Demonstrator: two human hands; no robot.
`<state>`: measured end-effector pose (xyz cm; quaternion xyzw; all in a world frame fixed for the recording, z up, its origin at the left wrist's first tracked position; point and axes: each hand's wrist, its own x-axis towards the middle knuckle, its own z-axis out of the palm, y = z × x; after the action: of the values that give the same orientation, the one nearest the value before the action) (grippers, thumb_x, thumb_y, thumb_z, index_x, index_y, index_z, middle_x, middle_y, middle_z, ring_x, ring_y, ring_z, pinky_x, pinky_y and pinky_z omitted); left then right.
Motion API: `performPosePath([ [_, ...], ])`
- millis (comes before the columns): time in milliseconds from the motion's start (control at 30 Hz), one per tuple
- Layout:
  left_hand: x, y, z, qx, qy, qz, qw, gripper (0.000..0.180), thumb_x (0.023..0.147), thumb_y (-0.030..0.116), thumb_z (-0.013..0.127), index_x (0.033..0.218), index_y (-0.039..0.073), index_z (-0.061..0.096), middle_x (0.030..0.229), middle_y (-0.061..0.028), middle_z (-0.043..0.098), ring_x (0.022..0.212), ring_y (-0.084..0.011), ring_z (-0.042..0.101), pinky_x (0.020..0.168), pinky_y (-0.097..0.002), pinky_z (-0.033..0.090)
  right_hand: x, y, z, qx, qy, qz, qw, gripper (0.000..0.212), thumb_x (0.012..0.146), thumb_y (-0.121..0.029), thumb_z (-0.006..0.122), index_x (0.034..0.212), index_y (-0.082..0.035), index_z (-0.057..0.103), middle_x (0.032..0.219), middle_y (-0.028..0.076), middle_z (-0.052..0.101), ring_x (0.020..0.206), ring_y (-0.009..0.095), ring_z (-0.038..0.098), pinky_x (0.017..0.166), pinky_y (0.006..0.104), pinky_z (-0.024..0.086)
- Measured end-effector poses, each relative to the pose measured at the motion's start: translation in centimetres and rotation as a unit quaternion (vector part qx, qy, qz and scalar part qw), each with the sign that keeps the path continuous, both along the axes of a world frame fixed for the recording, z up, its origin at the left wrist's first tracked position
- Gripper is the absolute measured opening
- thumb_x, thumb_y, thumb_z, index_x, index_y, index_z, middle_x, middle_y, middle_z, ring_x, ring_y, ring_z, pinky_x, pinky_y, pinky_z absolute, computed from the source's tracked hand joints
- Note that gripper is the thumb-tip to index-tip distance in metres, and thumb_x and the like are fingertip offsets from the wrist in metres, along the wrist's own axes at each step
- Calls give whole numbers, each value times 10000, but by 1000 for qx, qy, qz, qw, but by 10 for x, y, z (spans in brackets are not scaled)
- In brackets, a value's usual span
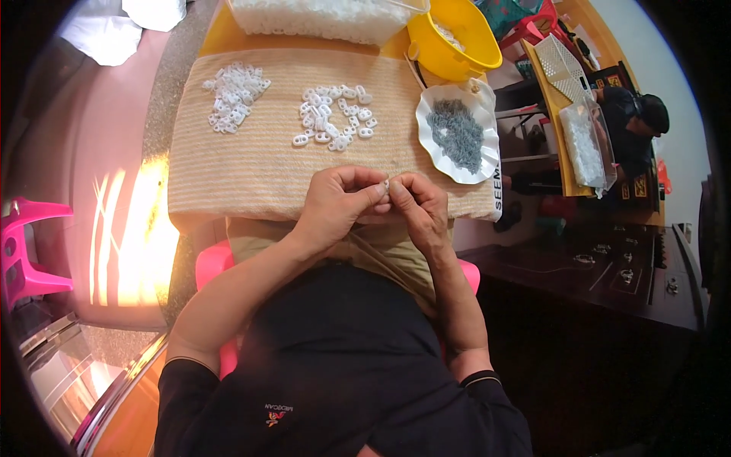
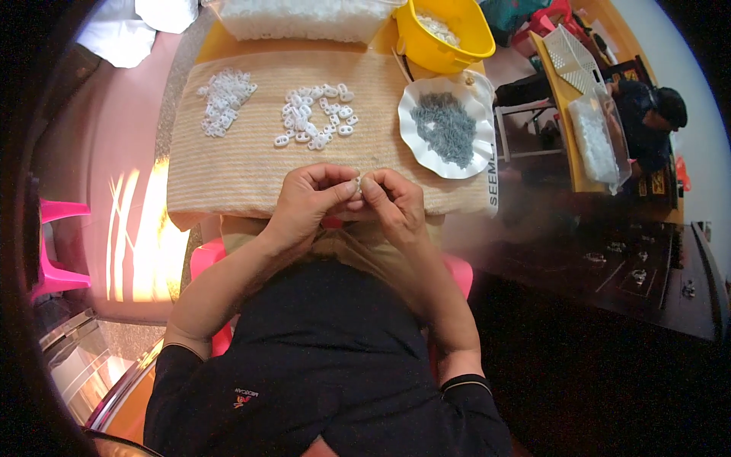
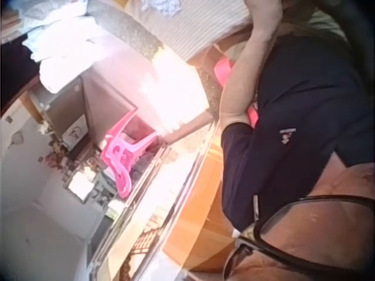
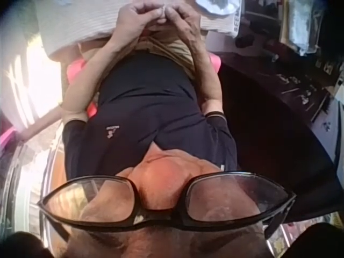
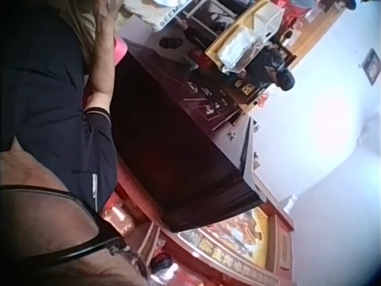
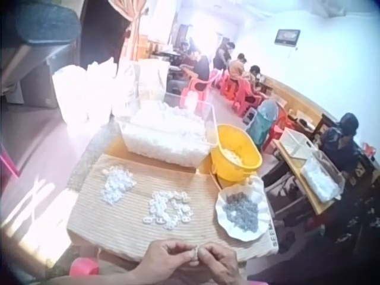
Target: Assembling small plastic components by hand by inserting tiny grey pieces into larger white ones.
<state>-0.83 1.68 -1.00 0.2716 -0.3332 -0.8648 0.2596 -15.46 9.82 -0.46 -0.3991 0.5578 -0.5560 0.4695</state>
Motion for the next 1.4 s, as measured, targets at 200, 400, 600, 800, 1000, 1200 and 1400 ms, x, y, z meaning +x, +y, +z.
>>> performPosePath([
  [200, 0, -1, 1, 29, 24, 0, 999, 140, 870, 37, 629, 993, -25, 604, 895, -81, 649, 774, -123, 638, 720, -239, 552, -6, -1, 1, -24, 85, 6, 996, 177, 947, -141, 555, 970, 31, 594, 825, 25, 615, 736, 79, 597, 652, 231, 536],
  [400, 3, -6, 5, 54, 37, 23, 998, 156, 872, 40, 627, 1017, -11, 597, 878, -77, 644, 769, -145, 647, 729, -258, 559, -17, -8, 7, 8, 31, -39, 999, 200, 917, -122, 600, 1044, 32, 615, 820, 39, 623, 656, 94, 599, 602, 223, 509],
  [600, 8, -16, 9, 53, 76, 77, 993, 154, 867, 27, 625, 1012, -18, 596, 868, -71, 632, 776, -145, 638, 741, -274, 568, -20, -46, 18, -11, 293, -15, 956, 135, 883, -69, 612, 971, 29, 639, 791, 57, 615, 598, 89, 569, 577, 218, 470],
  [800, 10, -23, 12, 54, 87, 111, 989, 144, 863, 12, 623, 999, -29, 598, 882, -75, 623, 780, -136, 631, 739, -266, 572, -17, -80, 12, -102, 535, 5, 838, 159, 812, -50, 622, 967, -39, 657, 858, 122, 623, 748, 275, 628, 647, 342, 497],
  [1000, 13, -27, 16, 57, 93, 121, 987, 141, 868, 13, 618, 1002, -25, 600, 894, -74, 622, 785, -136, 630, 734, -262, 570, -10, -85, 18, 14, 623, 67, 780, 157, 797, -125, 610, 946, -85, 638, 901, 117, 607, 802, 345, 618, 687, 414, 494],
  [1200, 13, -27, 16, 57, 98, 126, 986, 140, 870, 14, 616, 1003, -25, 596, 902, -74, 620, 791, -139, 630, 732, -260, 566, -14, -84, 14, 1, 624, 68, 778, 179, 770, -116, 630, 944, -73, 625, 868, 135, 622, 777, 360, 611, 686, 414, 493],
  [1400, 15, -29, 15, 62, 109, 129, 984, 146, 870, 15, 617, 1006, -21, 579, 905, -83, 620, 798, -144, 629, 735, -256, 566, -12, -68, 19, -9, 362, 59, 930, 204, 829, -93, 662, 1020, -30, 625, 835, 103, 650, 703, 196, 636, 606, 315, 515],
])
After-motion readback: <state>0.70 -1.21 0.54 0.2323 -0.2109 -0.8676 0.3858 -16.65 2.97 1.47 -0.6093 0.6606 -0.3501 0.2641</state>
